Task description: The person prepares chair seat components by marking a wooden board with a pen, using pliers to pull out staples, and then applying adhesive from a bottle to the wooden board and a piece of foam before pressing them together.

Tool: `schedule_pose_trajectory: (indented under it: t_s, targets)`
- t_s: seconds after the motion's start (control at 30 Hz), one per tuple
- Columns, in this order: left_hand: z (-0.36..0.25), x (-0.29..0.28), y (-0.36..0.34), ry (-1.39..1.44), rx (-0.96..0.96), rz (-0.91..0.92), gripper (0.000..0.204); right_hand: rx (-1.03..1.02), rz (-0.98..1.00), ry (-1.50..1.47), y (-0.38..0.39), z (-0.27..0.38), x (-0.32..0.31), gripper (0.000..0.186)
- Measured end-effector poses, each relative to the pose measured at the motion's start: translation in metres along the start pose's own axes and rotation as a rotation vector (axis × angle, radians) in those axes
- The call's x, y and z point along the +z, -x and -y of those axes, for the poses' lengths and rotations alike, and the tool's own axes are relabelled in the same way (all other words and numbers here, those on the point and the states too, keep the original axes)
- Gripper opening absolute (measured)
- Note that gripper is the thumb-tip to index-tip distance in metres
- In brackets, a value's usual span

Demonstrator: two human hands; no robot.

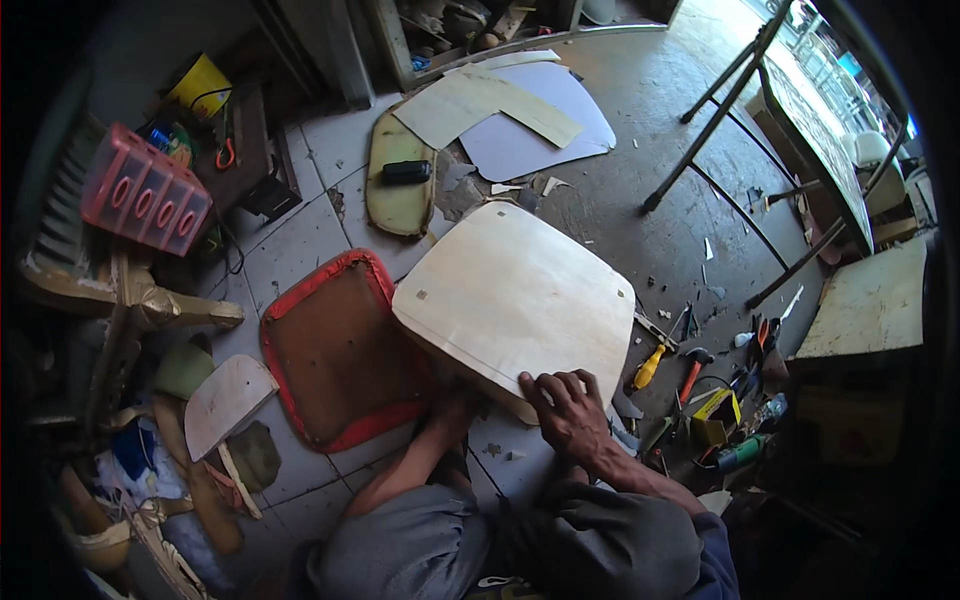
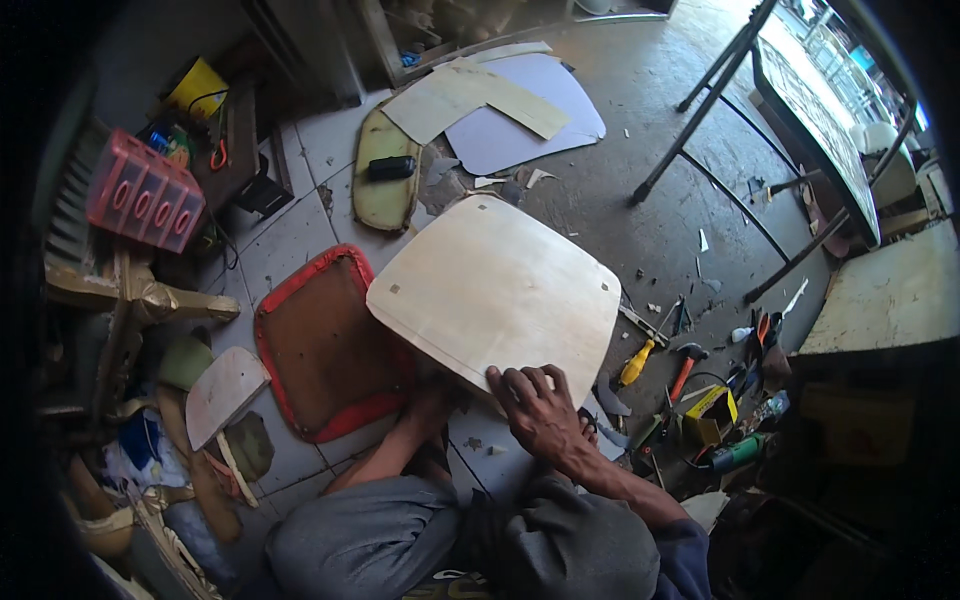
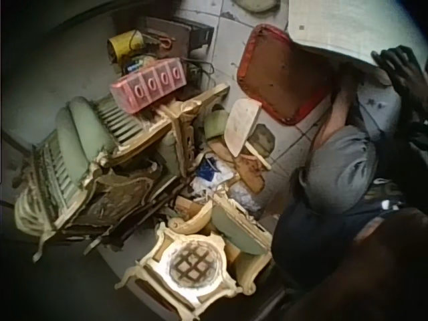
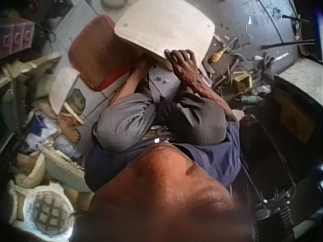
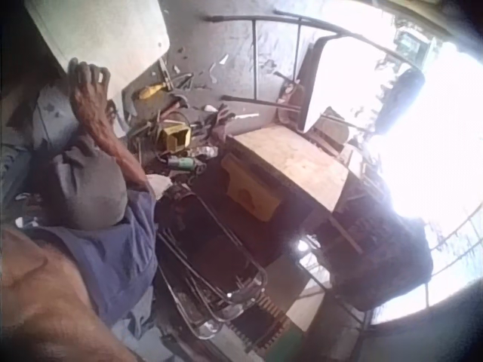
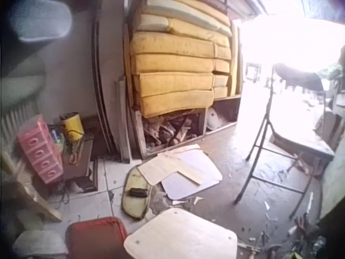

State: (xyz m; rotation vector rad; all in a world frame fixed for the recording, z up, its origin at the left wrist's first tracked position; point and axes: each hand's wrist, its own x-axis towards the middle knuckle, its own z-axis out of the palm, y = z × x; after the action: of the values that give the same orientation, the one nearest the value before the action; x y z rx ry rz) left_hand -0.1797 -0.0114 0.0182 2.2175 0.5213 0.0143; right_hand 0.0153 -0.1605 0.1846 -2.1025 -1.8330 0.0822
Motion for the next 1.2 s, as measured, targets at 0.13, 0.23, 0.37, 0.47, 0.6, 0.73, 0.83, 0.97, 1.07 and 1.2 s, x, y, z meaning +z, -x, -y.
schedule_pose_trajectory:
  t_s: [0.13, 0.23, 0.37, 0.47, 0.6, 0.73, 0.83, 0.97, 1.07, 1.2]
  targets:
    - [-0.001, 0.014, -0.009, 1.006, -0.236, 0.025, 0.024, 0.003, 0.02, -0.071, 0.012, 0.001, 0.034, 0.055]
    - [-0.005, 0.028, -0.008, 1.593, -0.358, -0.075, 0.027, 0.041, 0.061, -0.088, 0.023, 0.0, 0.055, 0.057]
    - [0.041, 0.04, 0.017, 1.438, -0.476, -0.104, 0.033, 0.063, 0.077, -0.09, 0.024, 0.012, 0.088, 0.058]
    - [-0.015, 0.027, 0.0, 1.541, -0.551, -0.186, 0.032, 0.121, 0.073, -0.053, 0.036, 0.005, 0.093, 0.057]
    - [-0.028, 0.023, 0.007, 1.498, -0.589, -0.218, 0.032, 0.131, 0.041, -0.058, 0.033, 0.011, 0.103, 0.063]
    - [-0.03, 0.019, 0.014, 1.495, -0.543, -0.227, 0.032, 0.146, 0.009, -0.074, 0.031, 0.014, 0.108, 0.065]
    - [-0.039, 0.016, 0.01, 1.455, -0.571, -0.203, 0.03, 0.181, -0.017, -0.068, 0.035, 0.011, 0.114, 0.063]
    - [-0.037, 0.019, 0.0, 1.502, -0.629, -0.201, 0.026, 0.178, 0.051, -0.089, 0.03, 0.009, 0.11, 0.062]
    - [-0.03, 0.027, -0.006, 1.518, -0.645, -0.229, 0.026, 0.155, 0.094, -0.089, 0.033, 0.001, 0.115, 0.06]
    - [-0.028, 0.021, -0.005, 1.397, -0.689, -0.23, 0.032, 0.192, 0.073, -0.37, 0.032, -0.02, 0.099, 0.057]
